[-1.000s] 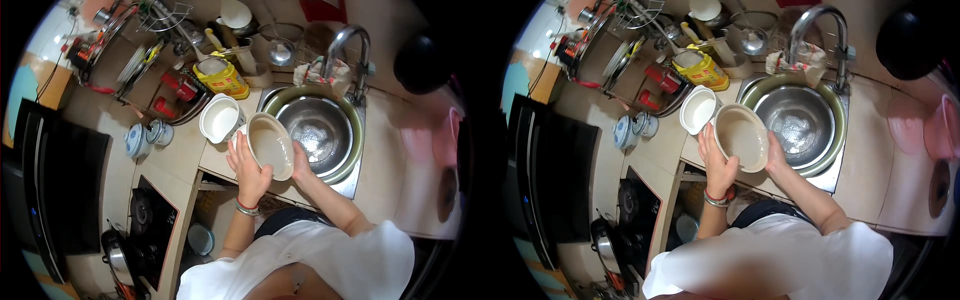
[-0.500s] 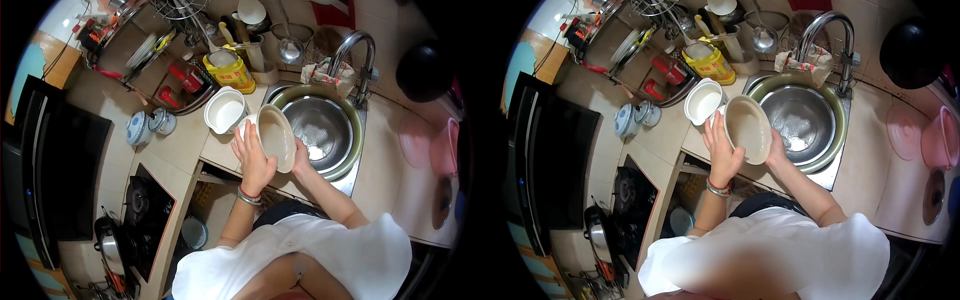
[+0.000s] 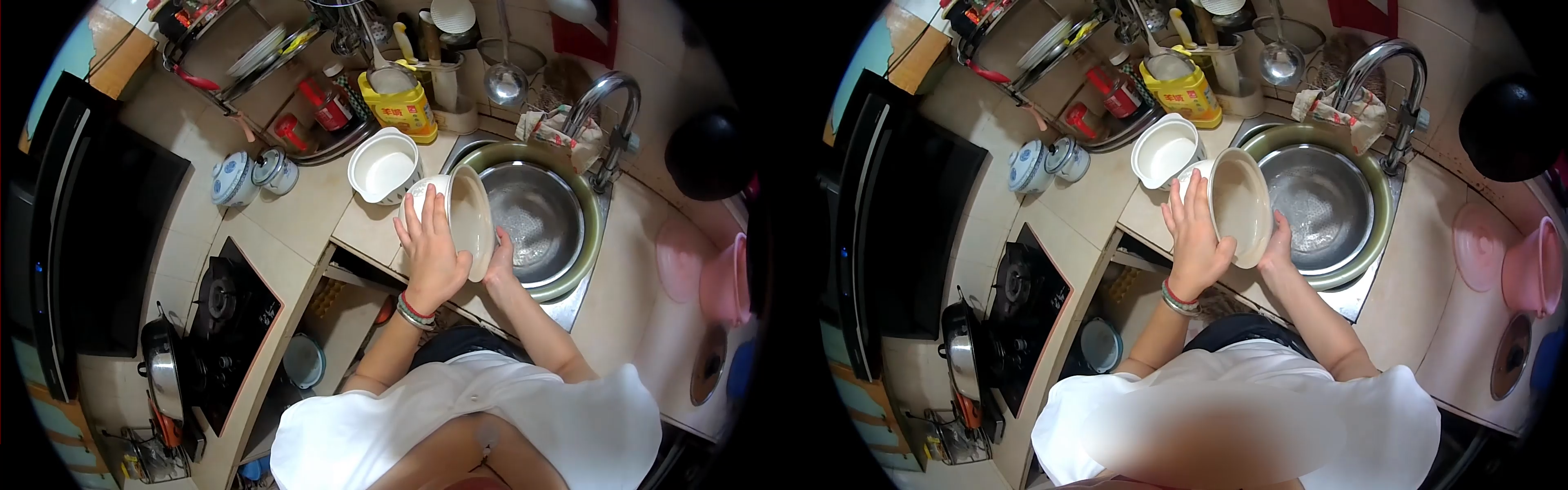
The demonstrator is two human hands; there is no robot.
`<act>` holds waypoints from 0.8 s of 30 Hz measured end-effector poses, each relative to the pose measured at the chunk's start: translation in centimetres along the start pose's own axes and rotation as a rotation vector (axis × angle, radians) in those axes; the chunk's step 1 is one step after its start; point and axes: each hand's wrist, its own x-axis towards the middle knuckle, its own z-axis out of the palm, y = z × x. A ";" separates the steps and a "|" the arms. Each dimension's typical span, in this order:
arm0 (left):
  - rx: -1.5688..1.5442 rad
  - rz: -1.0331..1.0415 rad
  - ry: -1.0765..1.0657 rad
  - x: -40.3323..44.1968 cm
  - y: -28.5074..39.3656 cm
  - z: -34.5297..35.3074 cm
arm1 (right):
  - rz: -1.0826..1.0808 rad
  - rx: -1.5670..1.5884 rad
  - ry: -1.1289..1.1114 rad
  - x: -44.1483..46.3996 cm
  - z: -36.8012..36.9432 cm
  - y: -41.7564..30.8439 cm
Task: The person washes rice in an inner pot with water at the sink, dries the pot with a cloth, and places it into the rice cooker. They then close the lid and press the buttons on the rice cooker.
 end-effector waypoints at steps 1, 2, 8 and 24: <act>0.006 0.001 -0.002 -0.1 0.0 -0.1 | 0.008 0.003 0.005 -0.4 0.6 0.1; 0.009 0.004 0.000 0.0 0.1 -0.1 | 0.014 0.014 0.003 -0.6 1.0 0.1; 0.014 0.007 0.003 -0.1 0.6 -0.6 | 0.041 -0.005 0.018 -2.1 2.9 0.1; 0.105 0.005 -0.020 0.3 2.0 -1.3 | 0.059 -0.026 -0.084 -0.3 0.9 0.3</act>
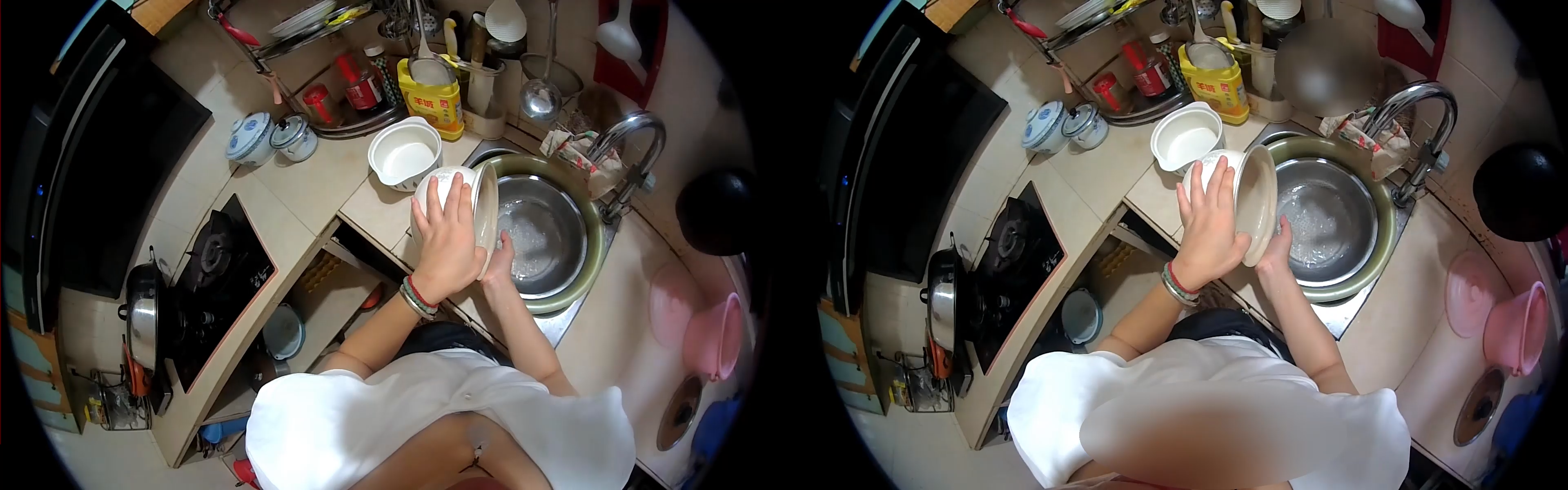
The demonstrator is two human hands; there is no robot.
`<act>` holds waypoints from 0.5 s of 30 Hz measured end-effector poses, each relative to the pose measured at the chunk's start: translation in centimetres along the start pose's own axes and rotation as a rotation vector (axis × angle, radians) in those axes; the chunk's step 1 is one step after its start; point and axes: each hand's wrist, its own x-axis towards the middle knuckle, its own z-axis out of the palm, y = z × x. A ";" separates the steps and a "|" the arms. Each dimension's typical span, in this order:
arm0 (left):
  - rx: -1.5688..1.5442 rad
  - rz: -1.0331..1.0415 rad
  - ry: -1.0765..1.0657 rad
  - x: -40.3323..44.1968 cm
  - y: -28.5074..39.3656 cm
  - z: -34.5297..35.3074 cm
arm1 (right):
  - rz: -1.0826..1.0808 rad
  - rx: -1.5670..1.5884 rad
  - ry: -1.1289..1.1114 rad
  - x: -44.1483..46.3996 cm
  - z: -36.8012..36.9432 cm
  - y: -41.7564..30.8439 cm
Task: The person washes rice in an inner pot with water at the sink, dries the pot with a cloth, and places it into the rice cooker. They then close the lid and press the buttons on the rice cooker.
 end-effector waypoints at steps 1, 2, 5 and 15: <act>0.004 0.007 0.004 0.1 0.1 0.1 | 0.010 0.011 -0.009 0.1 -0.2 -0.1; 0.009 0.014 0.010 0.1 0.1 0.1 | 0.005 -0.006 -0.002 0.2 -0.2 -0.2; 0.020 0.031 0.031 0.2 0.2 0.3 | -0.017 -0.051 0.032 -0.1 0.0 0.0; 0.032 0.033 0.062 0.2 0.1 0.3 | 0.006 -0.107 0.041 1.6 -2.1 0.0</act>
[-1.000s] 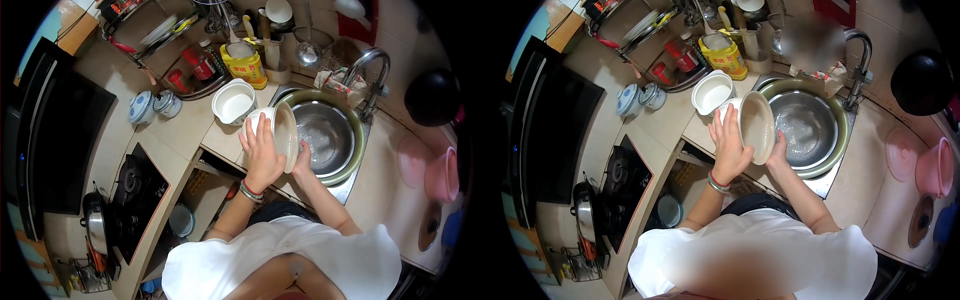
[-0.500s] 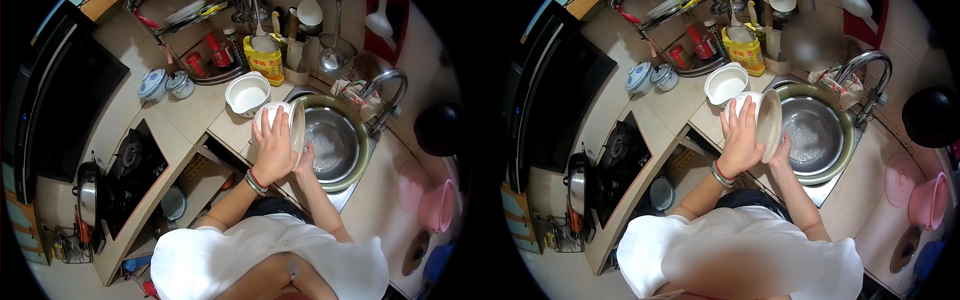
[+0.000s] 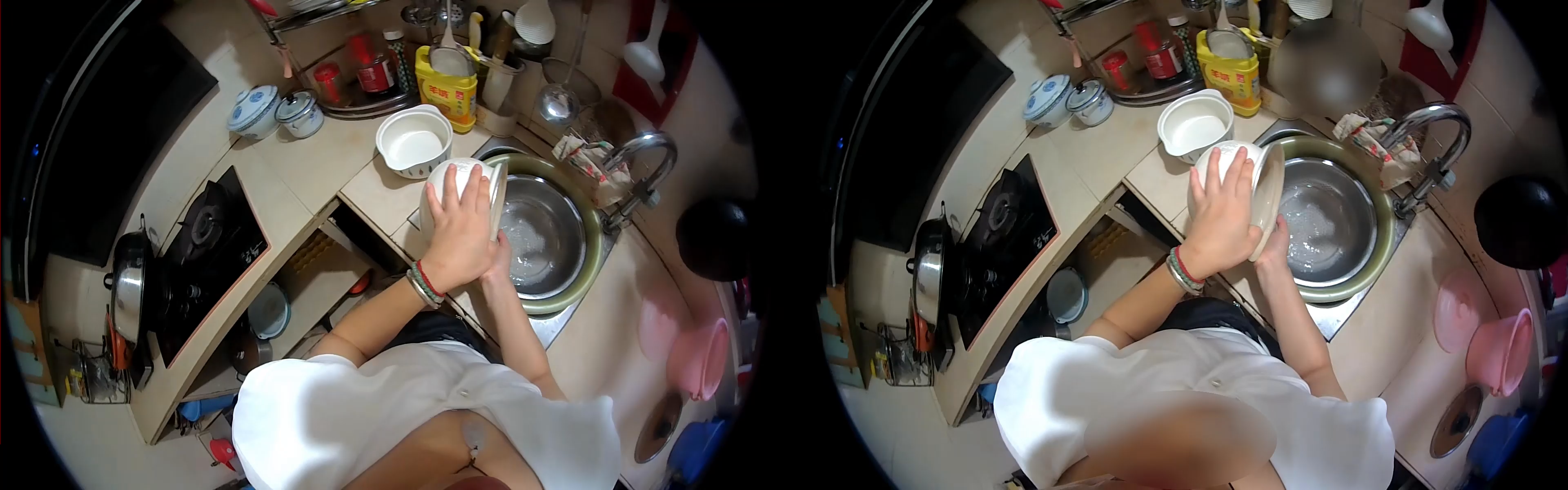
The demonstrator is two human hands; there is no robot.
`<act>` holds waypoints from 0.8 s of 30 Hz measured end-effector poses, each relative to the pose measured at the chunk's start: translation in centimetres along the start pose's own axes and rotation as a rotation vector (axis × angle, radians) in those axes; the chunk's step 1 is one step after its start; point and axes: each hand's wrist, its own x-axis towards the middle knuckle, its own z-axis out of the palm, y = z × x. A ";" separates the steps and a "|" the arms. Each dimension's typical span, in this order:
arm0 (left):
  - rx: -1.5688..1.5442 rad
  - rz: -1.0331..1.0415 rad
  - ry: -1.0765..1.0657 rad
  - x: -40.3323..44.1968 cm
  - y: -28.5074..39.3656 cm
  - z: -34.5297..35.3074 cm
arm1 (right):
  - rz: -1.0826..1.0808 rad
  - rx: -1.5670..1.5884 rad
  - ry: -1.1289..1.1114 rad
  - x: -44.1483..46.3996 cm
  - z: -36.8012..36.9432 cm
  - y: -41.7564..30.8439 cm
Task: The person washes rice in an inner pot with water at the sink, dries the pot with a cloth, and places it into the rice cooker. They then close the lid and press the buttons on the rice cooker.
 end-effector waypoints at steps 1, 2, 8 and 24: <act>0.005 -0.003 0.004 -0.1 0.0 0.0 | -0.006 -0.037 0.011 -0.1 0.0 0.1; 0.009 -0.003 0.005 -0.1 0.0 0.0 | -0.013 -0.052 0.013 0.0 0.1 0.3; -0.013 0.009 0.019 -0.2 -0.3 0.6 | 0.022 -0.059 0.025 -0.5 0.1 0.3; -0.037 0.039 0.086 -0.1 0.8 1.4 | -0.149 -0.344 -0.108 -2.9 0.6 -0.8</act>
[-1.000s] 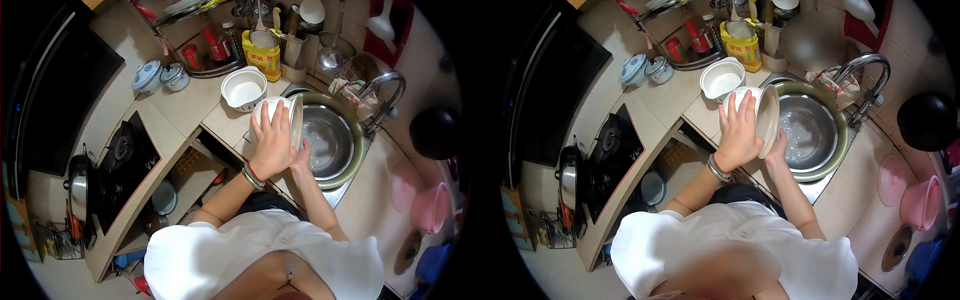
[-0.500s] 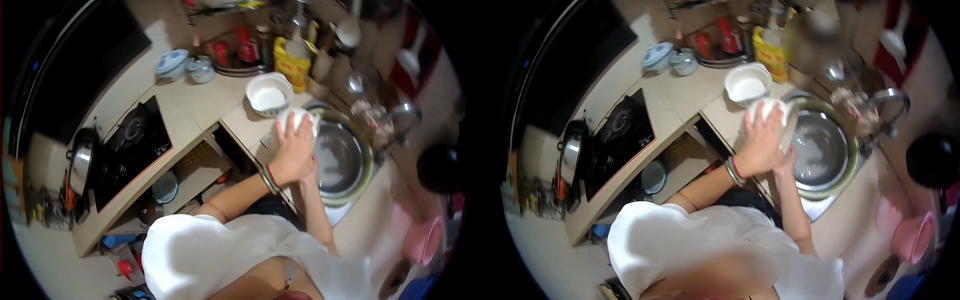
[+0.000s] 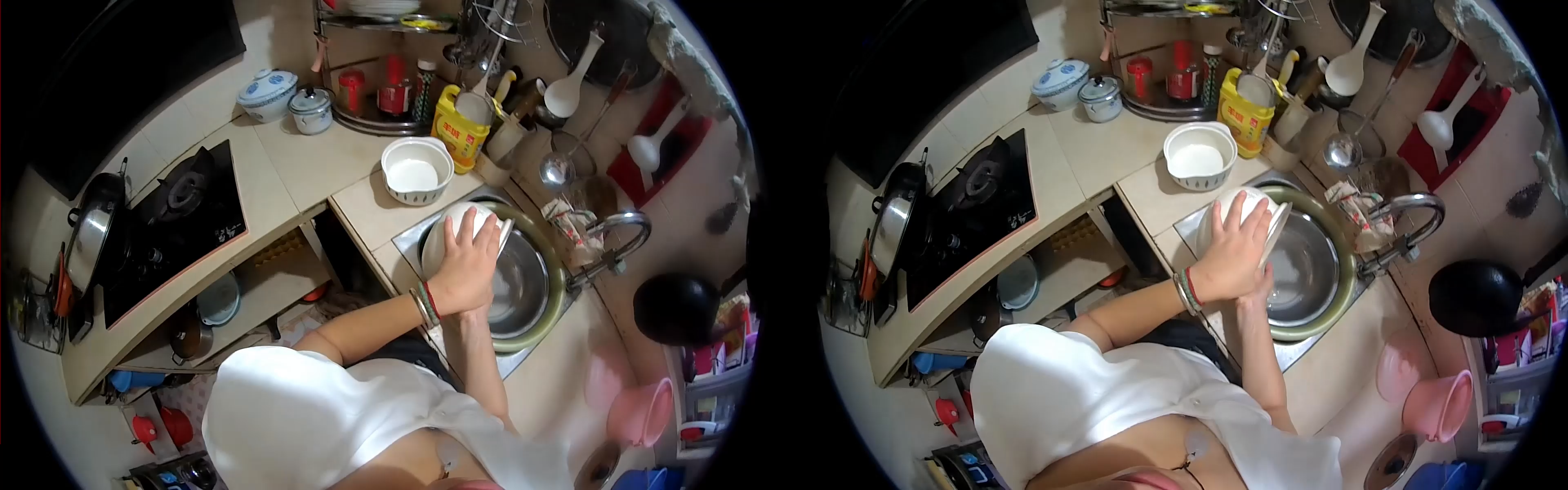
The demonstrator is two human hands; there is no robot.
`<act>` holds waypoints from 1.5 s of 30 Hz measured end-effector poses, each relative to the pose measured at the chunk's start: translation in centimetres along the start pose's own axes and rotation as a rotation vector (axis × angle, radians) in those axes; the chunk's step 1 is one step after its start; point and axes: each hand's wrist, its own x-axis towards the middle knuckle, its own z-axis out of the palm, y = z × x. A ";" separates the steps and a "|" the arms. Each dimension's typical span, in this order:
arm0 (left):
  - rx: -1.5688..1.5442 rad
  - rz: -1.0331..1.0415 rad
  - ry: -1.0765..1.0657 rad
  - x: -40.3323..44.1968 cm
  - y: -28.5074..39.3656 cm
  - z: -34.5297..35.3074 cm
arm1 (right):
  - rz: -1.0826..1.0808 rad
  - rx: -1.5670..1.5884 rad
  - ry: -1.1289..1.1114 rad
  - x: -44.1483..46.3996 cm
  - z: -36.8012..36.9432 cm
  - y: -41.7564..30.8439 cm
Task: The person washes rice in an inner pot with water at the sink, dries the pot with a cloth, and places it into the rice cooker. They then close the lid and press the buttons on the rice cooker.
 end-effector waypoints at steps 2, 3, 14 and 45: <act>0.001 -0.005 0.016 -0.1 0.2 0.2 | 0.150 0.182 0.032 0.8 -3.0 0.1; -0.006 -0.009 0.010 -0.1 0.3 0.3 | 0.157 0.185 0.046 0.4 -2.5 -0.2; -0.249 -0.050 0.037 0.8 -1.1 1.8 | 0.103 0.065 0.242 1.1 -3.2 -2.3; -1.977 -0.992 -0.436 -4.7 -2.4 13.9 | -0.474 -0.881 1.011 6.7 -18.2 -28.4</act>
